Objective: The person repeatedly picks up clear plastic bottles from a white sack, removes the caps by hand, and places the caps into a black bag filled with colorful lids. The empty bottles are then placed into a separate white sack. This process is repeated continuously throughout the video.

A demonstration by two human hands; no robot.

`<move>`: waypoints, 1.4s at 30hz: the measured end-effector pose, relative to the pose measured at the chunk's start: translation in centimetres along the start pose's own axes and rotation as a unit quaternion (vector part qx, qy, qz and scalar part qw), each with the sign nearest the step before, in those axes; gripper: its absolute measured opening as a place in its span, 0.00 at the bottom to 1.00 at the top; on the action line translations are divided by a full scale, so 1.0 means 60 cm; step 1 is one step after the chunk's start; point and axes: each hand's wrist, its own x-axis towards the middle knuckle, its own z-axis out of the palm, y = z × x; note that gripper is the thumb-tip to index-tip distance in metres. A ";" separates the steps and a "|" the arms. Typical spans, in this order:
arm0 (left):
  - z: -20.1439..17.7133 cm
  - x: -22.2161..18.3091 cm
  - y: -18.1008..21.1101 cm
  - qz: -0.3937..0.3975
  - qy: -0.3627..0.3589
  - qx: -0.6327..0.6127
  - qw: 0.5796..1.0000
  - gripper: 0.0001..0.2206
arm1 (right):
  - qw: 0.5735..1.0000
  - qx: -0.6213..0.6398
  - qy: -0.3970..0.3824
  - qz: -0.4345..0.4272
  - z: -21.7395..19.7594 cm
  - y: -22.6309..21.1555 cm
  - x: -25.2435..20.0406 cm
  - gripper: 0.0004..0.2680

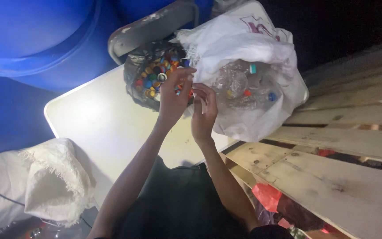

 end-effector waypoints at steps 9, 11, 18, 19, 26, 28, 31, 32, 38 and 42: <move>-0.260 -0.194 0.068 -0.156 0.177 -0.004 0.972 0.11 | 0.903 -0.327 -0.236 -0.146 0.175 -0.078 -0.119 0.14; -0.315 -0.258 0.085 -0.167 0.242 0.026 0.955 0.11 | 0.897 -0.276 -0.318 -0.135 0.204 -0.064 -0.167 0.14; -0.458 -0.503 0.083 -0.260 0.453 0.275 0.807 0.10 | 0.763 -0.159 -0.626 0.023 0.320 -0.067 -0.333 0.12; -0.473 -0.531 0.067 -0.264 0.462 0.274 0.801 0.10 | 0.756 -0.158 -0.635 0.022 0.338 -0.064 -0.355 0.12; -0.509 -0.679 -0.082 -0.413 0.310 0.372 0.771 0.22 | 0.655 -0.129 -0.738 0.098 0.462 0.026 -0.491 0.14; -0.493 -0.687 -0.111 -0.428 0.257 0.377 0.780 0.22 | 0.642 -0.132 -0.747 0.110 0.492 0.076 -0.519 0.14; -0.469 -0.680 -0.126 -0.446 0.174 0.375 0.794 0.10 | 0.612 -0.160 -0.764 0.126 0.530 0.175 -0.557 0.15; -0.463 -0.685 -0.125 -0.379 0.172 0.447 0.792 0.10 | 0.602 -0.175 -0.766 0.145 0.540 0.221 -0.569 0.16; -0.489 -0.704 -0.013 -0.319 0.167 0.401 0.843 0.10 | 0.586 -0.248 -0.726 0.261 0.584 0.459 -0.599 0.18; -0.506 -0.714 0.052 -0.331 0.162 0.360 0.857 0.08 | 0.647 -0.331 -0.677 0.114 0.586 0.553 -0.604 0.18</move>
